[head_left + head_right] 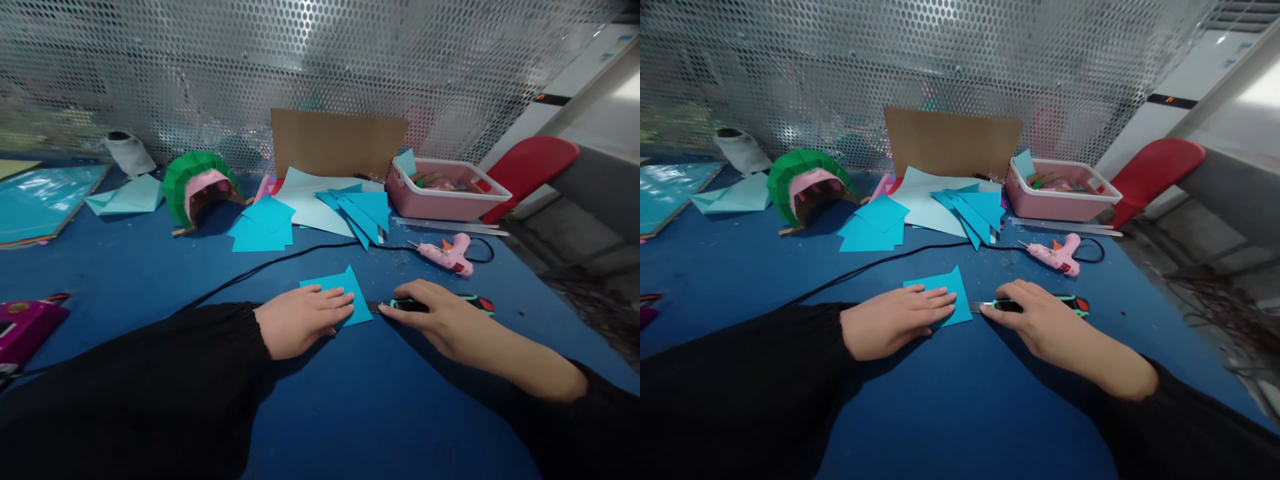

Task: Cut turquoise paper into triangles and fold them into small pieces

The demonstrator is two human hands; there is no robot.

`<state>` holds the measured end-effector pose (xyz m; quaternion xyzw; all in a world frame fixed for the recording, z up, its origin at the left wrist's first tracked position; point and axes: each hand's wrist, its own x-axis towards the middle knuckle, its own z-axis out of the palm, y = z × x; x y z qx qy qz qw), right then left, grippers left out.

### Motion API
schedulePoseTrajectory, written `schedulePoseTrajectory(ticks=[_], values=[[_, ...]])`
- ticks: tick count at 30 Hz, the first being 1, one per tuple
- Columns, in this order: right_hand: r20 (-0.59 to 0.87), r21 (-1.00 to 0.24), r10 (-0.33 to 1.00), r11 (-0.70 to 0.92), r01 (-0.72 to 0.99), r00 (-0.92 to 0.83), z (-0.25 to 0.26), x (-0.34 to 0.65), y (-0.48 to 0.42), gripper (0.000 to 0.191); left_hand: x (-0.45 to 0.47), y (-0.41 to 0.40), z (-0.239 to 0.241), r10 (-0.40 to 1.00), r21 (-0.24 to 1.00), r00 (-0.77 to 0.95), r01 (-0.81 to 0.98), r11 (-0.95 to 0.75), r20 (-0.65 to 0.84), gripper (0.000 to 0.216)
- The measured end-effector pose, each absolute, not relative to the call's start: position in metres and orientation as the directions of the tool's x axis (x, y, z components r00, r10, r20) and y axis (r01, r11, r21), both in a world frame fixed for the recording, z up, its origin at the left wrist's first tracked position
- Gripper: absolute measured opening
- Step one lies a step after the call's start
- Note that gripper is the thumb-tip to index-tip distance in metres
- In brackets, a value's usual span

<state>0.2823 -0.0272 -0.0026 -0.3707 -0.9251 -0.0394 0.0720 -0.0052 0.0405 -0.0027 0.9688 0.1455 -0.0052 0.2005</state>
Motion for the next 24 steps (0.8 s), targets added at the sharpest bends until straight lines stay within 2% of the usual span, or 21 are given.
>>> schedulePoseTrajectory(ticks=[4,15,24], values=[[0.130,0.019,0.666,0.739,0.673,-0.735,-0.001,0.285,-0.032,0.048,-0.006,0.041,-0.003,0.280,0.402,0.958,0.278,-0.872,-0.055,0.046],[0.189,-0.018,0.702,0.701,0.713,-0.686,-0.004,0.281,-0.045,0.047,-0.006,0.042,-0.004,0.276,0.389,0.959,0.280,-0.877,-0.069,0.046],[0.173,-0.013,0.692,0.713,0.701,-0.701,-0.003,0.265,-0.044,0.048,-0.004,0.042,-0.005,0.284,0.379,0.955,0.294,-0.877,-0.085,0.046]])
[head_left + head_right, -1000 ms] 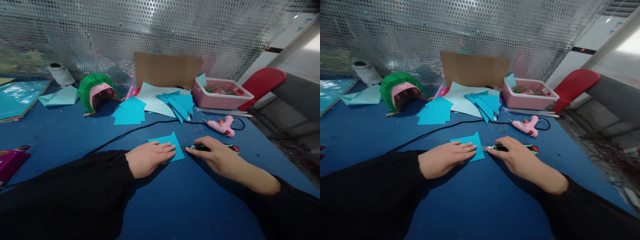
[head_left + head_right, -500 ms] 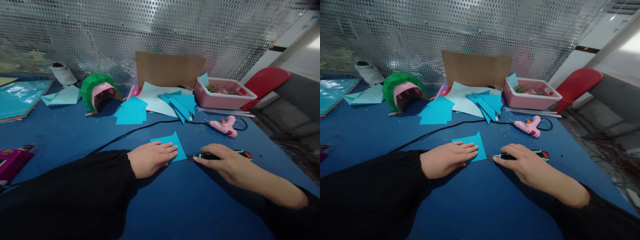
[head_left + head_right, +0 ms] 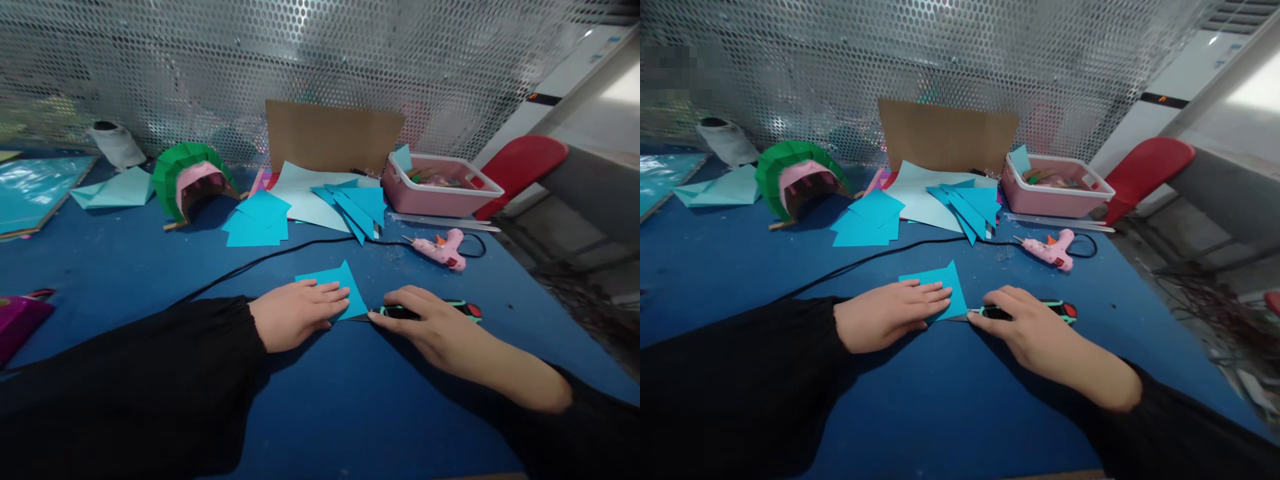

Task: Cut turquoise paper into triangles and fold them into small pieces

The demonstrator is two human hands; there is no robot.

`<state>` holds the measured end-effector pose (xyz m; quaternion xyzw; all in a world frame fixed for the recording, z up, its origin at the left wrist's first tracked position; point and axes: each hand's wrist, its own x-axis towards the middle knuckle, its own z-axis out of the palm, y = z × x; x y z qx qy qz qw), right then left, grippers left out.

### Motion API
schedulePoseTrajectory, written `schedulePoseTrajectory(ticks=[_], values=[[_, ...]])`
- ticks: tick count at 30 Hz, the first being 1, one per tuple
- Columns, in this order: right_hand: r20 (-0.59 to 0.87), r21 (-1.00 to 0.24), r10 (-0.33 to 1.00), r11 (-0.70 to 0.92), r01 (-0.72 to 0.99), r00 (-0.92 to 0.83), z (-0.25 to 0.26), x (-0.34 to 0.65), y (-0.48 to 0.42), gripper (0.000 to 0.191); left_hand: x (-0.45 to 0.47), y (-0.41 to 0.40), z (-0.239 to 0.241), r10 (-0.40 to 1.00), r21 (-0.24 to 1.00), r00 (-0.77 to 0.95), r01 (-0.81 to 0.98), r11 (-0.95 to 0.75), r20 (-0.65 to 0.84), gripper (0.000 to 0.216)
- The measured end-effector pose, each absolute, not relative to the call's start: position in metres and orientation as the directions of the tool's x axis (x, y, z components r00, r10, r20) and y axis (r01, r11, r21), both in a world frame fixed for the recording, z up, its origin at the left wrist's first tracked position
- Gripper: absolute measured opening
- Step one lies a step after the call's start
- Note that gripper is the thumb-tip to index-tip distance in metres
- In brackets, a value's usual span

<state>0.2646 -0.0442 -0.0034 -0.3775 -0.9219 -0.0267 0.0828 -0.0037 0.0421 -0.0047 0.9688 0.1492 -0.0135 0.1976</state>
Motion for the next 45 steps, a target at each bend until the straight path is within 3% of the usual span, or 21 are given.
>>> schedulePoseTrajectory(ticks=[26,36,45], values=[[0.188,-0.067,0.686,0.723,0.688,-0.703,-0.008,0.234,-0.052,0.049,-0.006,0.043,-0.005,0.260,0.407,0.958,0.288,-0.867,-0.123,0.056],[0.185,-0.069,0.695,0.715,0.696,-0.695,-0.007,0.226,-0.051,0.046,-0.008,0.056,-0.004,0.173,0.436,0.981,0.196,-0.879,-0.092,0.059],[0.164,-0.135,0.690,0.724,0.676,-0.705,-0.008,0.228,-0.049,0.051,-0.008,0.056,-0.004,0.174,0.446,0.978,0.208,-0.870,-0.117,0.059]])
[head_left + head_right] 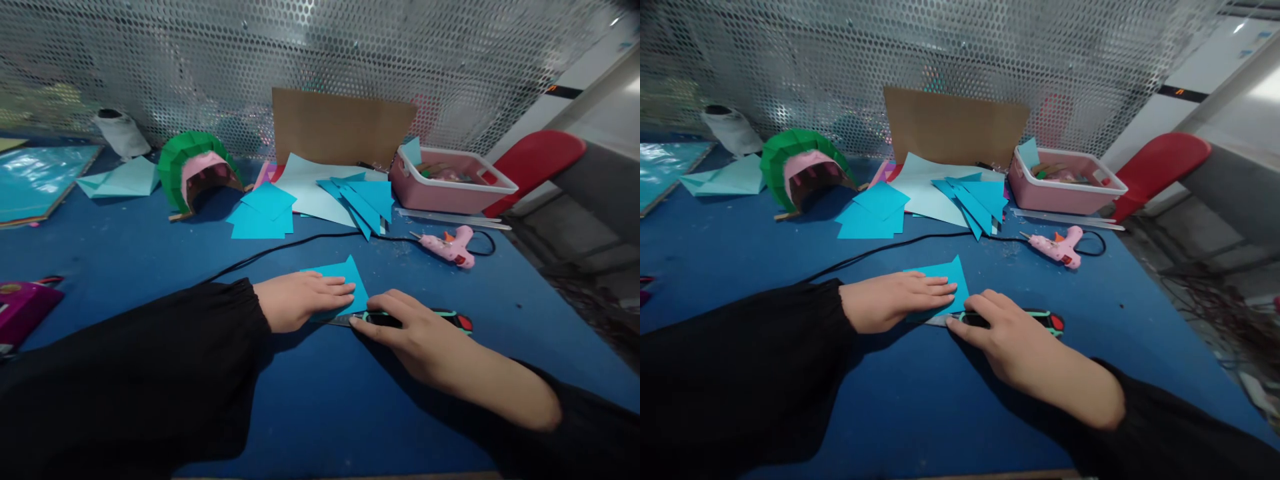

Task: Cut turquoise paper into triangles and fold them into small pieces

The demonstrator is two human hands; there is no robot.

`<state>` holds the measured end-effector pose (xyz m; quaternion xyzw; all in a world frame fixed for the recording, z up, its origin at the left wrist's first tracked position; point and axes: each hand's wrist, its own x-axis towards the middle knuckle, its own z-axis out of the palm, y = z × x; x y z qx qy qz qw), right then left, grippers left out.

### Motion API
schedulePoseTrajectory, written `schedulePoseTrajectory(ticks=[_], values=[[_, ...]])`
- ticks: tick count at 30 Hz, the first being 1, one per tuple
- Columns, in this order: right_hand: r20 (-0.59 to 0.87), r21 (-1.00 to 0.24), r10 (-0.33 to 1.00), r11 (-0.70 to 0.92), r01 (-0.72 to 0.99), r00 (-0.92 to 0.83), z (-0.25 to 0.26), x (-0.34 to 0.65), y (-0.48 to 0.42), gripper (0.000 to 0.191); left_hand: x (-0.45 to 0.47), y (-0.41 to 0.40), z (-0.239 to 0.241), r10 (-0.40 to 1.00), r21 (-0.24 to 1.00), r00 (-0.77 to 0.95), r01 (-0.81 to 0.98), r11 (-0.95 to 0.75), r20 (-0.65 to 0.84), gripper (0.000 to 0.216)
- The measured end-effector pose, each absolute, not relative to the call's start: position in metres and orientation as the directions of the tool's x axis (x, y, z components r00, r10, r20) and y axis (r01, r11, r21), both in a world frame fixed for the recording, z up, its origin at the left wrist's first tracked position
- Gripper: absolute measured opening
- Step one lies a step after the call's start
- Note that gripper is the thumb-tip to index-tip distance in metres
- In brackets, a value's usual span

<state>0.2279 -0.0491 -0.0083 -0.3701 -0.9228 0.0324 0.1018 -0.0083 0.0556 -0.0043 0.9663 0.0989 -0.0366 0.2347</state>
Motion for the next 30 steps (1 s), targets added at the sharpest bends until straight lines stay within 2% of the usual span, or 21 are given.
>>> schedulePoseTrajectory(ticks=[11,16,19,22,25,28,30], values=[[0.188,-0.065,0.665,0.743,0.666,-0.723,-0.009,0.222,-0.052,0.050,-0.008,0.056,-0.003,0.173,0.472,0.980,0.197,-0.859,-0.094,0.058],[0.181,-0.076,0.653,0.755,0.651,-0.735,-0.006,0.225,-0.051,0.048,-0.008,0.060,-0.008,0.165,0.520,0.985,0.164,-0.838,-0.045,0.048],[0.134,-0.172,0.626,0.778,0.604,-0.768,0.003,0.233,-0.050,0.048,-0.011,0.060,-0.011,0.311,0.532,0.939,0.191,-0.825,0.145,0.039],[0.101,-0.230,0.635,0.764,0.603,-0.766,0.012,0.252,-0.053,0.047,-0.014,0.056,-0.010,0.557,0.427,0.786,0.422,-0.800,0.266,0.032],[0.079,-0.216,0.711,0.696,0.685,-0.698,0.012,0.284,-0.058,0.043,-0.015,0.051,-0.006,0.714,0.308,0.670,0.649,-0.696,0.202,0.050],[0.123,-0.146,0.785,0.619,0.772,-0.607,0.003,0.323,-0.060,0.037,-0.013,0.052,0.000,0.760,0.275,0.644,0.718,-0.640,0.088,0.067],[0.166,-0.077,0.817,0.569,0.819,-0.552,-0.003,0.346,-0.060,0.031,-0.010,0.055,0.004,0.768,0.289,0.640,0.737,-0.612,-0.005,0.068]])
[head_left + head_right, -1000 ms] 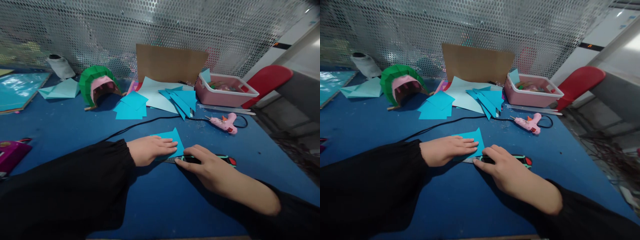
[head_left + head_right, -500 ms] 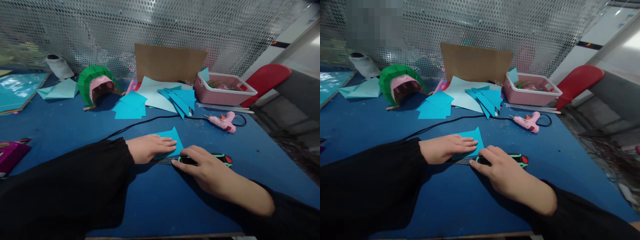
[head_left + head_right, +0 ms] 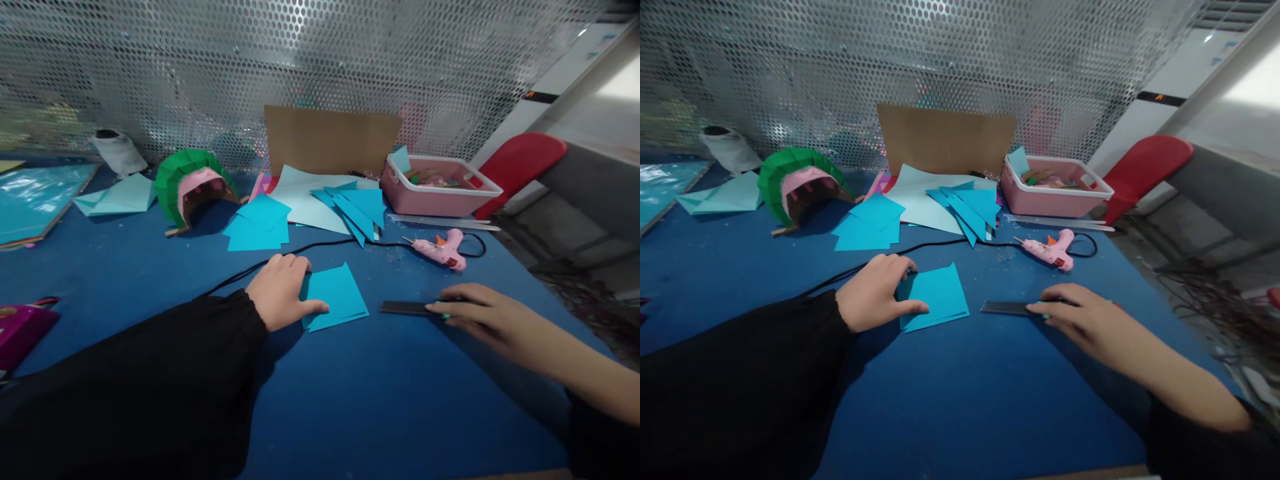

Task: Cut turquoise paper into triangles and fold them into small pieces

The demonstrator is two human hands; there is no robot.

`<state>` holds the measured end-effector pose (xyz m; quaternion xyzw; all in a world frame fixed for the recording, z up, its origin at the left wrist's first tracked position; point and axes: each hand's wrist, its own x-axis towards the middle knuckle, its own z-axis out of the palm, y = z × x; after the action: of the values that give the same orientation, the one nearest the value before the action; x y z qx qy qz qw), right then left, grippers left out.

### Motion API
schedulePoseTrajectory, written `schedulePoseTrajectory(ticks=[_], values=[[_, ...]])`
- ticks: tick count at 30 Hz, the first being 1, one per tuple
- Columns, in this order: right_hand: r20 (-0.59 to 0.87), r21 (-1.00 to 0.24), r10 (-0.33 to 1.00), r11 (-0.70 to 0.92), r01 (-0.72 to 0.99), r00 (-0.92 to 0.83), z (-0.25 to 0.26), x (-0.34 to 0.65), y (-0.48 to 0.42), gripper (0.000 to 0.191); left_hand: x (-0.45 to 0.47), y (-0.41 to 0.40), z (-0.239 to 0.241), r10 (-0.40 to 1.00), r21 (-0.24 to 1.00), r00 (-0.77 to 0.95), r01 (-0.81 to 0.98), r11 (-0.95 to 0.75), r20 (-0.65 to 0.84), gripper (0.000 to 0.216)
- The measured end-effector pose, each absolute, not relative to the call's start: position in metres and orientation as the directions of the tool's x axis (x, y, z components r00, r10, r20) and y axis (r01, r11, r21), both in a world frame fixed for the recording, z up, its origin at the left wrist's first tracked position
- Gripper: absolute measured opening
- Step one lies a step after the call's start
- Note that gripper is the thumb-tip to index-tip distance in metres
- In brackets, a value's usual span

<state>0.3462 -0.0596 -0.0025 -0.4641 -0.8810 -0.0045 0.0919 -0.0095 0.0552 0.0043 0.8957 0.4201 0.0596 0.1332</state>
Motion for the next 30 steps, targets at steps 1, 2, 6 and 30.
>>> schedulePoseTrajectory(ticks=[1,2,6,30], values=[[0.178,-0.049,0.830,0.545,0.837,-0.529,-0.004,0.355,-0.059,0.029,-0.008,0.057,0.007,0.770,0.297,0.635,0.747,-0.595,-0.055,0.067],[0.190,-0.012,0.847,0.507,0.862,-0.496,-0.005,0.361,-0.057,0.027,-0.006,0.058,0.009,0.771,0.302,0.629,0.758,-0.579,-0.100,0.064],[0.249,0.112,0.847,0.456,0.883,-0.470,0.000,0.353,-0.048,0.024,0.000,0.059,0.018,0.769,0.286,0.614,0.780,-0.557,-0.178,0.055],[0.309,-0.043,0.857,0.444,0.895,-0.411,0.010,0.227,0.018,0.035,-0.054,0.134,0.052,0.959,0.312,0.207,0.914,-0.260,0.194,0.046]])
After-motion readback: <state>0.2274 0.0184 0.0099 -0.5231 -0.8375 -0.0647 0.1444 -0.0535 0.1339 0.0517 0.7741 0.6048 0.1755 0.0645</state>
